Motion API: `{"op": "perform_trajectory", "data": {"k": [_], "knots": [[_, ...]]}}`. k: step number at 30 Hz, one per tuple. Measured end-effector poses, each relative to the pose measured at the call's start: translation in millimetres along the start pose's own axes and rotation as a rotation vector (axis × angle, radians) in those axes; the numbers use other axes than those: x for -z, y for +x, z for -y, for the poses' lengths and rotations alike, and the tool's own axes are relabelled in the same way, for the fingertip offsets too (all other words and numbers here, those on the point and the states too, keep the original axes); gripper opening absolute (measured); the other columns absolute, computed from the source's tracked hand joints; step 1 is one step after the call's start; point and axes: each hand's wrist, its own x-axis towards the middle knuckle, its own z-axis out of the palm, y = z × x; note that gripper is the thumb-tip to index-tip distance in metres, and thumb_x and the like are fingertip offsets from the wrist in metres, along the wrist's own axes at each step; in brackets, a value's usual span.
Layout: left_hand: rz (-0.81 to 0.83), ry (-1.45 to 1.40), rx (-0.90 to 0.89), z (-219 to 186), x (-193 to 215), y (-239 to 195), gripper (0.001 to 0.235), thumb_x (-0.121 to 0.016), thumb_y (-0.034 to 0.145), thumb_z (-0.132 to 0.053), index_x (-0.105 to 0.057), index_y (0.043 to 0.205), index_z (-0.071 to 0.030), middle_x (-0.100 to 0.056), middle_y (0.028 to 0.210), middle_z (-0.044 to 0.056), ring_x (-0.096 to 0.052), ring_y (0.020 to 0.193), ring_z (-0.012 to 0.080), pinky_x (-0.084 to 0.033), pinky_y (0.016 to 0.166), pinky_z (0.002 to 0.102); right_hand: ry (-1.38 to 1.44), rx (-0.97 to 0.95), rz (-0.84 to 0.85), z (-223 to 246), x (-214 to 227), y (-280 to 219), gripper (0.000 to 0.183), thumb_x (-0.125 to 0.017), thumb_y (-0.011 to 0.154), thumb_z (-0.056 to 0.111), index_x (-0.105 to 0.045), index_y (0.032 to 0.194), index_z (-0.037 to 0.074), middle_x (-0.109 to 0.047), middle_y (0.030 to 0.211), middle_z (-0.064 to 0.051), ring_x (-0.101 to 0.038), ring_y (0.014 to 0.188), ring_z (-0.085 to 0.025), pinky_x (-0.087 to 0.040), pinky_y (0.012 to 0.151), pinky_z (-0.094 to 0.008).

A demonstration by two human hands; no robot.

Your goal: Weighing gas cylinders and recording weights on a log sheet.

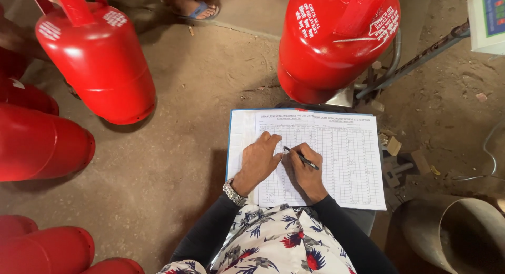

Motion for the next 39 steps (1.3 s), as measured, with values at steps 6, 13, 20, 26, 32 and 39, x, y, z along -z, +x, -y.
{"op": "perform_trajectory", "data": {"k": [6,13,20,26,32,39], "knots": [[-0.011,-0.009,0.0,4,-4,0,0.044,-0.081,0.08,-0.017,-0.064,0.12,-0.008,-0.064,0.107,0.013,-0.07,0.084,0.033,-0.056,0.068,0.042,-0.101,0.135,-0.016,-8,1,-2,0.011,-0.063,0.095,0.004,-0.062,0.086,-0.002,-0.061,0.07,-0.009,-0.055,0.057,-0.015,-0.043,0.053,-0.031],[-0.136,0.023,-0.097,37,-45,0,0.048,-0.08,0.077,-0.023,-0.065,0.12,-0.01,-0.066,0.111,0.011,-0.068,0.099,0.0316,-0.055,0.076,0.043,-0.43,0.502,0.011,20,7,0,0.015,-0.073,0.078,0.002,-0.06,0.084,-0.003,-0.058,0.083,-0.015,-0.059,0.068,-0.03,-0.047,0.057,-0.041],[-0.094,0.099,0.003,26,-31,-3,0.045,-0.079,0.081,-0.027,-0.065,0.121,-0.011,-0.066,0.11,0.012,-0.068,0.098,0.0317,-0.055,0.076,0.044,-0.342,0.506,-0.026,7,2,-6,0.01,-0.067,0.084,-0.001,-0.064,0.093,-0.005,-0.06,0.085,-0.017,-0.059,0.069,-0.029,-0.047,0.061,-0.038],[-0.058,-0.146,0.032,9,-23,-3,0.046,-0.079,0.083,-0.031,-0.066,0.121,-0.009,-0.068,0.103,0.013,-0.068,0.09,0.03,-0.054,0.074,0.041,0.133,-0.155,-0.155,-53,-2,-4,0.006,-0.064,0.1,0.001,-0.065,0.104,-0.004,-0.068,0.084,-0.016,-0.064,0.071,-0.019,-0.051,0.066,-0.034],[0.149,-1.307,0.304,-11,-46,8,0.032,-0.071,0.098,-0.028,-0.062,0.123,-0.01,-0.064,0.106,0.007,-0.063,0.087,0.0161,-0.05,0.07,0.031,-0.197,0.218,-0.241,-14,16,-5,0.021,-0.068,0.097,0.003,-0.066,0.117,-0.001,-0.068,0.112,-0.017,-0.069,0.099,-0.024,-0.056,0.083,-0.034],[0.252,-1.843,0.384,-16,-83,30,0.023,-0.058,0.112,-0.024,-0.063,0.121,-0.003,-0.067,0.1,0.005,-0.067,0.083,0.0133,-0.057,0.07,0.029,-0.554,0.496,-0.165,13,36,12,0.052,-0.078,0.067,0.006,-0.065,0.117,-0.002,-0.061,0.134,-0.015,-0.052,0.13,-0.037,-0.045,0.104,-0.05]]}}
